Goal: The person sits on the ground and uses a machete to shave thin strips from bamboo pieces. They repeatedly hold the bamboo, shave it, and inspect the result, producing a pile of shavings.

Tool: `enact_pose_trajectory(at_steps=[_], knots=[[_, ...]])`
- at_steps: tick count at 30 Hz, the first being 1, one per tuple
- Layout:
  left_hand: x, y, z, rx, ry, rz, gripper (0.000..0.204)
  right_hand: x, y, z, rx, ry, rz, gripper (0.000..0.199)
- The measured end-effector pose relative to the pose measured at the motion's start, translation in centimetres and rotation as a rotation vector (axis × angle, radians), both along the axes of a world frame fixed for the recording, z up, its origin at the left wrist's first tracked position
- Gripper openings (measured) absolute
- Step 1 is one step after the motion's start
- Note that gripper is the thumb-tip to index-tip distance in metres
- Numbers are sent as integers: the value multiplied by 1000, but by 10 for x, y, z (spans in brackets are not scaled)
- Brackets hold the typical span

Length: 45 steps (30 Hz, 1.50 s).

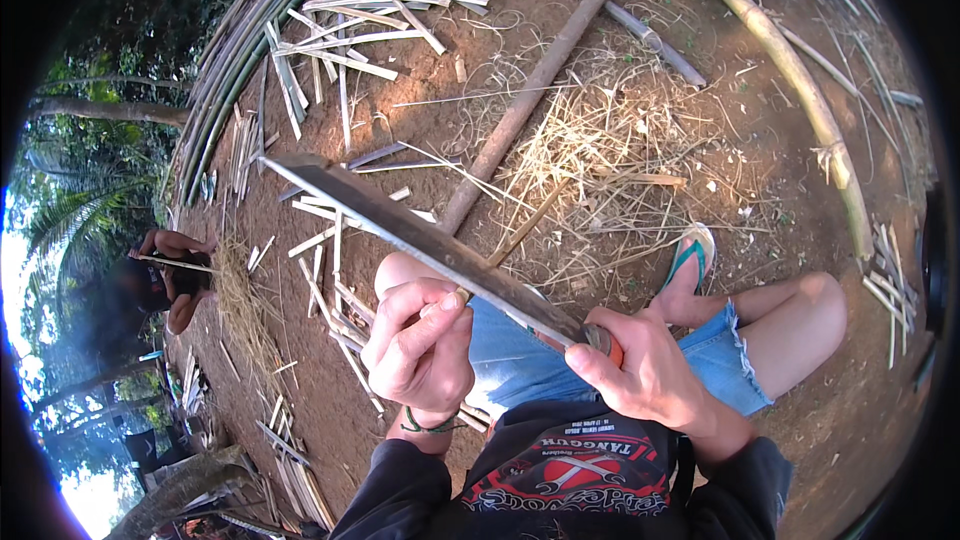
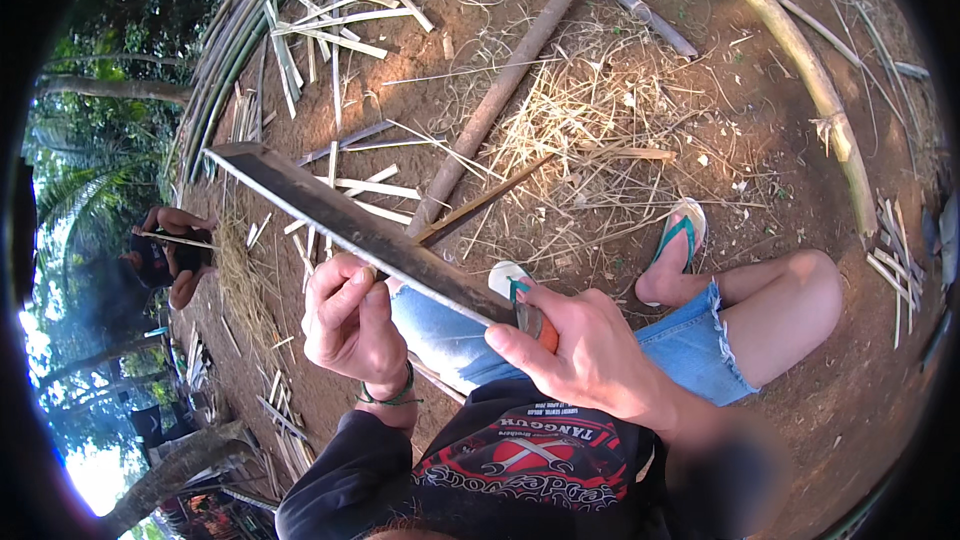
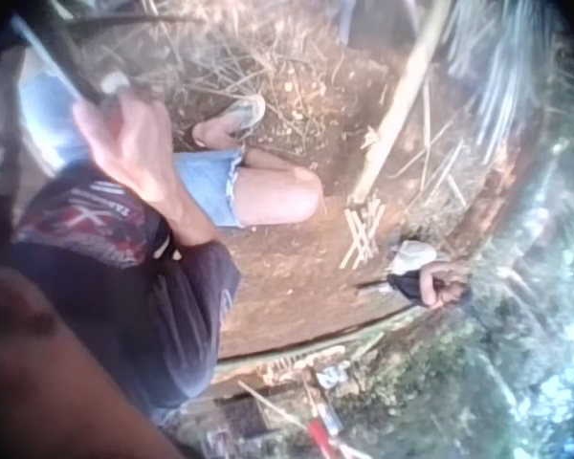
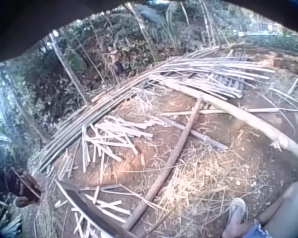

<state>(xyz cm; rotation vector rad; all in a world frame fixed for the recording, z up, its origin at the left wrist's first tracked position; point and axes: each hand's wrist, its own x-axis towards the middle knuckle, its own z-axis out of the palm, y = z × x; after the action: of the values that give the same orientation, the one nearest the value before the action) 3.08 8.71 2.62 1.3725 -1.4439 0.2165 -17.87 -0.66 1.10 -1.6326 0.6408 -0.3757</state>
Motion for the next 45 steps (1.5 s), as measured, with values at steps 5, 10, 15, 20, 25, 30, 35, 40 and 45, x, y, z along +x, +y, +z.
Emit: enact_pose_trajectory(at_steps=[5,10,15,20,25,30,35,40,45], knots=[[-5,-2,0,-8,69,-23,27,6,-5,-35,58,99,-98,54],[-7,-1,3,12,35,-23,30,1,-14,-81,-71,282,-154,56],[-9,2,-4,11,75,6,27,-5,-7,-20,-4,14,5,50],[-5,1,-4,10,64,16,24,4,-11,-50,5,81,-66,57],[-6,0,-2,6,76,5,21,2,-31,-183,32,515,-252,72],[-5,-2,-9,-15,101,8,19,2,-14,-190,240,525,-281,75],[-5,-1,-11,-4,119,-2,19,10,-8,-82,74,224,-164,63],[-1,-1,-12,-24,95,28,20,5,1,-14,81,-31,24,57],[-1,3,-5,12,88,28,20,16,-10,-74,31,222,-176,59]])
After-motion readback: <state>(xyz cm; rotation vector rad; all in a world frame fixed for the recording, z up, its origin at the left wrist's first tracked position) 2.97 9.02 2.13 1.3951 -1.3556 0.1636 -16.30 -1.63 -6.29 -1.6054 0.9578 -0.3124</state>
